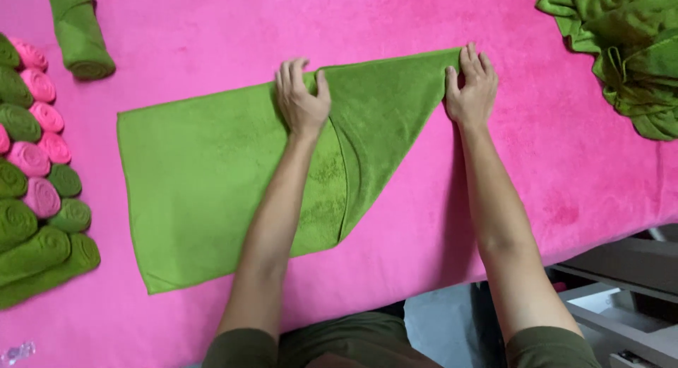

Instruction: The person folds a green towel on a pink surface, first folding it diagonally into a triangle and then into a long strip. They then roll the towel tightly from one end to the other to create a compact cylindrical shape.

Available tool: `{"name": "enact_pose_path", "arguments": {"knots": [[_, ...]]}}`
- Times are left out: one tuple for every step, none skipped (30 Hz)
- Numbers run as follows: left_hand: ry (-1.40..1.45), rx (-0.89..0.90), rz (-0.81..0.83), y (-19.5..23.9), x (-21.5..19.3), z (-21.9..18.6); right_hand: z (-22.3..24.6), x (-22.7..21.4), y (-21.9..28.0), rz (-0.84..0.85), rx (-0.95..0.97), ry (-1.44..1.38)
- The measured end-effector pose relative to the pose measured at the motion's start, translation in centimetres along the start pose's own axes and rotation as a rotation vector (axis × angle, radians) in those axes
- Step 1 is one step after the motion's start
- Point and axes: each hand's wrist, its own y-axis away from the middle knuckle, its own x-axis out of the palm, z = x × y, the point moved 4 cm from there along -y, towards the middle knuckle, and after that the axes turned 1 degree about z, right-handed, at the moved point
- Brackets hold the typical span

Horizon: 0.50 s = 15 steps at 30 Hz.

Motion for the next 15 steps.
{"name": "enact_pose_path", "arguments": {"knots": [[-0.005, -0.007, -0.006, 1.1, -1.8, -1.4, -0.3, 0.0, -0.1, 0.004, -0.009, -0.004], [0.104, -0.182, 0.16, 2.3, -2.9, -2.0, -0.4, 0.1, 0.0, -0.018, -0.023, -0.018], [0.214, -0.356, 0.327, 3.7, -4.0, -2.8, -0.6, 0.3, 0.0, -0.04, -0.037, -0.033], [0.206, -0.358, 0.328, 4.0, -6.0, -3.9, -0.7, 0.4, 0.1, -0.035, -0.035, -0.04], [0.423, -0.679, 0.519, 5.2, -7.1, -4.3, -0.7, 0.6, 0.1, -0.038, -0.042, -0.034], [0.649, -1.0, 0.704, 6.7, -8.1, -5.5, -1.0, 0.5, 0.0, -0.043, -0.05, -0.025], [0.646, -1.003, 0.703, 7.5, -8.7, -5.4, -0.5, 0.3, 0.2, -0.04, -0.05, -0.027], [0.727, -1.053, 0.641, 8.2, -9.2, -5.3, -0.3, 0.1, 0.1, -0.003, 0.007, -0.043], [0.808, -1.101, 0.578, 8.8, -9.7, -5.3, 0.0, 0.0, 0.0, 0.034, 0.063, -0.058], [0.807, -1.103, 0.576, 8.9, -10.0, -5.5, 0.0, 0.0, 0.0, 0.037, 0.062, -0.06], [0.793, -1.122, 0.626, 9.2, -10.1, -5.7, -0.1, 0.1, 0.1, 0.039, 0.063, -0.054], [0.78, -1.14, 0.676, 9.3, -10.3, -6.1, -0.2, 0.1, -0.1, 0.039, 0.063, -0.047], [0.78, -1.14, 0.674, 9.0, -11.4, -7.0, -0.3, 0.2, 0.1, 0.039, 0.061, -0.048], [0.683, -1.123, 0.75, 8.7, -12.5, -7.9, -0.4, 0.2, 0.0, 0.029, 0.043, -0.044], [0.585, -1.104, 0.824, 8.3, -13.5, -8.8, -0.4, 0.3, 0.0, 0.019, 0.025, -0.039]]}}
